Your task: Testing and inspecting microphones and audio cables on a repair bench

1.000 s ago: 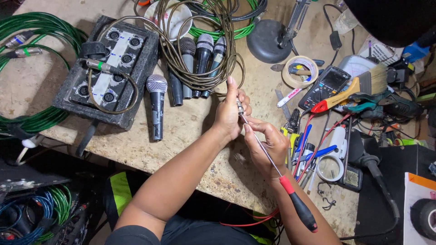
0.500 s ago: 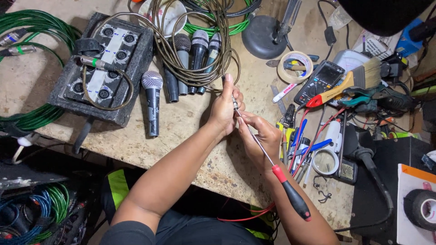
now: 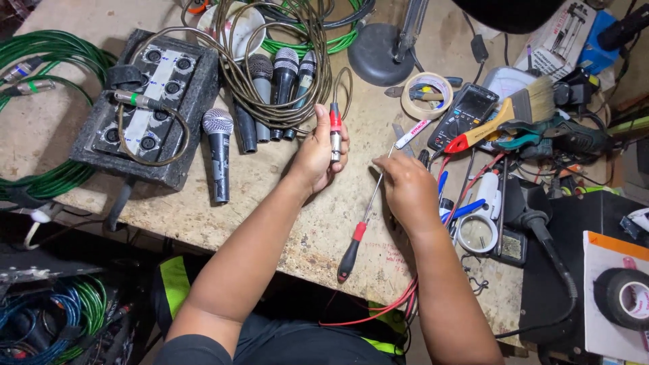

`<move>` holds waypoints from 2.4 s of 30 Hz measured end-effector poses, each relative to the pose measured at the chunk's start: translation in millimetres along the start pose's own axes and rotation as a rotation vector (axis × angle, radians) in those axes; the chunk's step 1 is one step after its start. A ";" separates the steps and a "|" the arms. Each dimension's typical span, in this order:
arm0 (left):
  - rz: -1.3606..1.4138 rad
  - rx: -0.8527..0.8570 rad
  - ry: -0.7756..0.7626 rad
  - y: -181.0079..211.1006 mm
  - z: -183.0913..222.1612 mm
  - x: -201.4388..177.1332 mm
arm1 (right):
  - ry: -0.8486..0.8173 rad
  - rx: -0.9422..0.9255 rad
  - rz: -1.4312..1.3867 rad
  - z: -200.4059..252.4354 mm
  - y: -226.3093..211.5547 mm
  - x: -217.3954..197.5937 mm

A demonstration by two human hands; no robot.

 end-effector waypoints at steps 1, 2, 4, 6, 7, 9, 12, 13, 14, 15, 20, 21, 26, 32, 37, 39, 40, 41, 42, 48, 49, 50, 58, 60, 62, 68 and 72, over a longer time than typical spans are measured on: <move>-0.005 0.000 -0.002 -0.3 1.8 0.1 | 0.004 0.003 -0.002 0.1 -3.8 -4.2; -0.044 -0.007 -0.065 -1.5 3.6 5.4 | -0.004 0.048 -0.003 -0.1 -3.7 -7.7; -0.085 -0.018 -0.129 -3.9 6.9 11.0 | -0.011 0.097 -0.005 -0.8 -7.3 -11.0; -0.105 -0.019 -0.196 -6.6 10.7 17.0 | 0.176 0.172 -0.437 0.2 -6.5 -22.2; -0.106 -0.024 -0.196 -7.5 12.1 18.4 | 0.175 0.177 -0.437 1.2 -9.5 -20.4; -0.121 -0.005 -0.193 -6.2 14.6 20.4 | 0.129 0.268 -0.707 3.0 -10.4 -8.6; -0.194 0.020 -0.229 -0.6 17.6 24.3 | 0.117 0.343 -0.920 8.2 -11.7 6.6; -0.196 0.017 -0.230 4.3 24.1 25.6 | 0.119 0.346 -0.922 8.1 -10.2 4.5; -0.216 0.010 -0.252 8.6 30.5 29.3 | 0.144 0.350 -0.893 7.6 -7.2 0.0; -0.237 0.003 -0.274 12.8 37.1 32.6 | 0.170 0.354 -0.865 7.3 -4.5 -4.5; -0.338 0.111 -0.363 7.3 31.5 26.8 | 0.076 0.477 -1.152 7.0 0.6 12.2; -0.394 0.145 -0.388 14.6 38.2 33.0 | 0.067 0.481 -1.188 6.3 1.1 13.4; -0.685 0.302 -0.402 42.3 76.8 29.8 | -0.013 0.535 -1.320 9.0 6.5 29.3; -0.938 0.522 -0.193 38.5 107.0 -12.4 | -0.234 0.587 -1.409 22.0 -13.4 50.7; -0.983 0.584 -0.017 35.5 124.7 -44.0 | -0.329 0.591 -1.385 26.9 -31.7 51.0; -0.852 0.608 0.065 39.7 130.1 -50.6 | -0.324 0.567 -1.385 27.6 -35.3 51.6; -0.851 0.600 0.074 37.8 128.4 -52.8 | -0.335 0.572 -1.386 27.0 -36.2 50.4; -0.841 0.619 0.095 38.0 128.4 -55.0 | -0.338 0.521 -1.336 24.5 -38.2 46.1; -0.830 0.642 0.116 39.0 127.7 -56.5 | -0.340 0.466 -1.285 20.8 -40.1 41.0; -0.816 0.693 0.142 34.8 128.4 -60.0 | -0.399 0.249 -1.126 16.2 -48.0 21.7; -0.815 0.694 0.143 34.4 128.4 -60.5 | -0.401 0.248 -1.125 15.2 -47.3 21.2; -0.821 0.736 0.148 36.2 130.6 -59.7 | -0.424 0.248 -1.084 15.2 -46.7 22.0; -0.848 0.859 0.146 36.5 132.6 -60.9 | -0.408 0.609 -1.179 29.8 -20.8 47.5; -0.838 0.876 0.150 35.3 131.8 -63.1 | -0.266 0.646 -1.178 27.8 -8.4 48.5; -0.847 0.879 0.151 39.6 132.8 -61.1 | -0.136 0.503 -0.888 22.0 -11.1 27.6; -0.861 0.883 0.148 38.9 133.8 -59.6 | 0.024 -0.227 -0.326 13.6 -65.9 -3.3; -0.870 0.889 0.146 39.9 135.2 -57.5 | -0.202 -0.309 -0.284 28.5 -65.3 38.8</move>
Point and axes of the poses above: each hand's wrist, its own z-axis away from the middle knuckle, its own x-axis out of the palm, y = z × x, the point moved 8 cm from there along -z, towards the middle knuckle
